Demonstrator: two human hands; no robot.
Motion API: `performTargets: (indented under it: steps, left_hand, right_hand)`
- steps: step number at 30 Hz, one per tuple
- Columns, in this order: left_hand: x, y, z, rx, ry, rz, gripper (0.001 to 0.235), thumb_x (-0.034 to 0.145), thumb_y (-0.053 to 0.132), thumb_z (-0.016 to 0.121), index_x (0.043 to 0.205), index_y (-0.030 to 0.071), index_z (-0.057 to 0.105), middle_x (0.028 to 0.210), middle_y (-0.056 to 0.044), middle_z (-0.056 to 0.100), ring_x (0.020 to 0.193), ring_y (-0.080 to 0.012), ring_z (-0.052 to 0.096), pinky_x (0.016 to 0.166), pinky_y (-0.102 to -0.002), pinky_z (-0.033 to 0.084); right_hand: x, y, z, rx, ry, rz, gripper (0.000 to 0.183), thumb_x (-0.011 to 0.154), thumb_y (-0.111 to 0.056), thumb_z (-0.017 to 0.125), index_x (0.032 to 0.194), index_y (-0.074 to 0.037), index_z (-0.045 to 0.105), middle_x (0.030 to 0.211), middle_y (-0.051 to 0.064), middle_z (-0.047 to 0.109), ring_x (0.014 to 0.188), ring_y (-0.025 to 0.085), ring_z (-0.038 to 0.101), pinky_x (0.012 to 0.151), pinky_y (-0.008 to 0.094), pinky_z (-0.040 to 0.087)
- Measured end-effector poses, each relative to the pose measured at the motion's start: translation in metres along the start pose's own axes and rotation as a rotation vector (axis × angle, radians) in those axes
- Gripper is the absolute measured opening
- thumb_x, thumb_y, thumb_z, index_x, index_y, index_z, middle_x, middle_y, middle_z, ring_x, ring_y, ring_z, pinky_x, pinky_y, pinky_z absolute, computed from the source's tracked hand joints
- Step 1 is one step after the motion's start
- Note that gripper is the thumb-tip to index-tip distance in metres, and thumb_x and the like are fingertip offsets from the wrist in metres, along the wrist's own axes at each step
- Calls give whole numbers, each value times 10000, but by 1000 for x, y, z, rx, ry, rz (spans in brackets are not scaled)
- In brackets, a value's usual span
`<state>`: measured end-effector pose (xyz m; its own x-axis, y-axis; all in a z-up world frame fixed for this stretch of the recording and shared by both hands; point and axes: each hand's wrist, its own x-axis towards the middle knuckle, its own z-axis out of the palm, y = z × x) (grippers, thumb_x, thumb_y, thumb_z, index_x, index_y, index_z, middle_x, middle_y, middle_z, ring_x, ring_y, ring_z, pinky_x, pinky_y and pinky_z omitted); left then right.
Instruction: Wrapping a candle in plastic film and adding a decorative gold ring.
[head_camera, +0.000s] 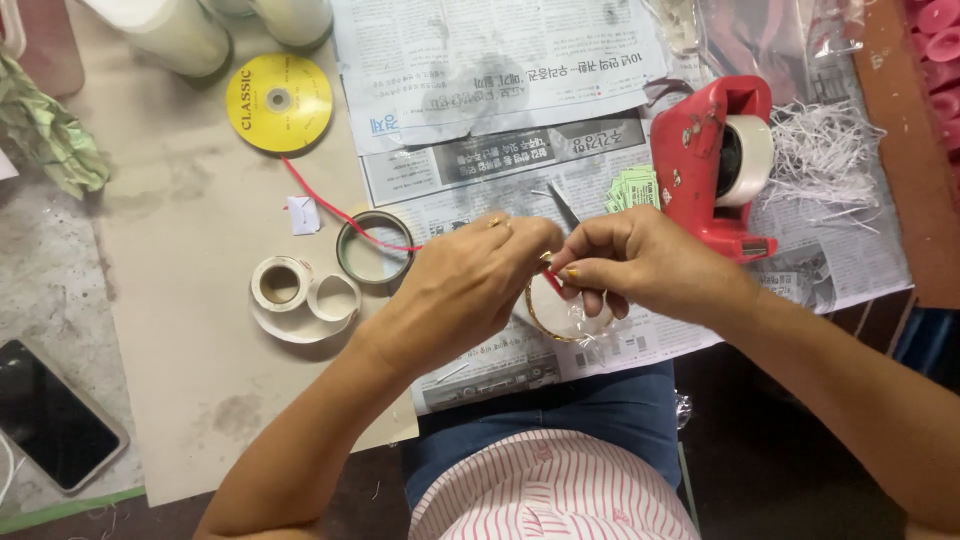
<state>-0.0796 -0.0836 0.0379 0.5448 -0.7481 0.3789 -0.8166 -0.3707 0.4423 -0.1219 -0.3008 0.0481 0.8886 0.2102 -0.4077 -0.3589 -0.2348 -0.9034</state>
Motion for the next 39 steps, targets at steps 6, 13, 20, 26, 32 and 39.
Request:
performTargets:
  steps: [6, 13, 20, 26, 32, 39]
  left_hand:
    - [18, -7, 25, -70, 126, 42, 58, 1018, 139, 571, 1067, 132, 542, 772, -56, 575, 813, -274, 643, 641, -348, 557]
    - [-7, 10, 16, -55, 276, -37, 105, 924, 157, 722, 886, 95, 646, 1242, -108, 638, 1172, -355, 586, 807, -406, 543]
    - [-12, 26, 28, -39, 394, -62, 83, 920, 90, 680, 840, 104, 662, 1163, -79, 652, 1175, -354, 596, 868, -400, 522]
    - [-18, 29, 36, -88, 403, -79, 59, 888, 70, 716, 875, 106, 671, 1188, -95, 643, 1193, -386, 589, 943, -435, 513]
    - [-27, 26, 44, -222, 385, -201, 152, 829, 49, 771, 929, 79, 661, 1209, -105, 627, 1203, -376, 584, 984, -462, 498]
    - [-27, 26, 49, -323, 388, -268, 194, 833, 61, 769, 1010, 51, 690, 1227, -134, 624, 1210, -378, 578, 1007, -474, 482]
  right_hand:
    - [12, 7, -14, -14, -122, 83, 110, 822, 58, 721, 910, 89, 779, 677, 240, 781, 531, 247, 746, 375, 284, 569]
    - [15, 13, -17, 18, -156, 67, 134, 870, 14, 673, 918, 111, 752, 746, 255, 790, 537, 252, 759, 359, 293, 574]
    - [20, 15, -19, 58, -168, 95, 126, 863, 45, 671, 941, 108, 749, 752, 270, 777, 537, 269, 749, 356, 307, 564]
    - [12, 3, -18, -63, -94, 85, 81, 780, 80, 719, 857, 78, 745, 707, 221, 751, 528, 259, 738, 336, 300, 513]
    - [-5, -26, 1, -636, 14, -266, 148, 771, 31, 724, 884, -56, 762, 692, 136, 750, 610, 274, 722, 536, 368, 561]
    - [-9, 7, 4, -764, 219, -518, 126, 795, -44, 760, 850, -152, 725, 797, 8, 691, 694, 190, 687, 586, 328, 558]
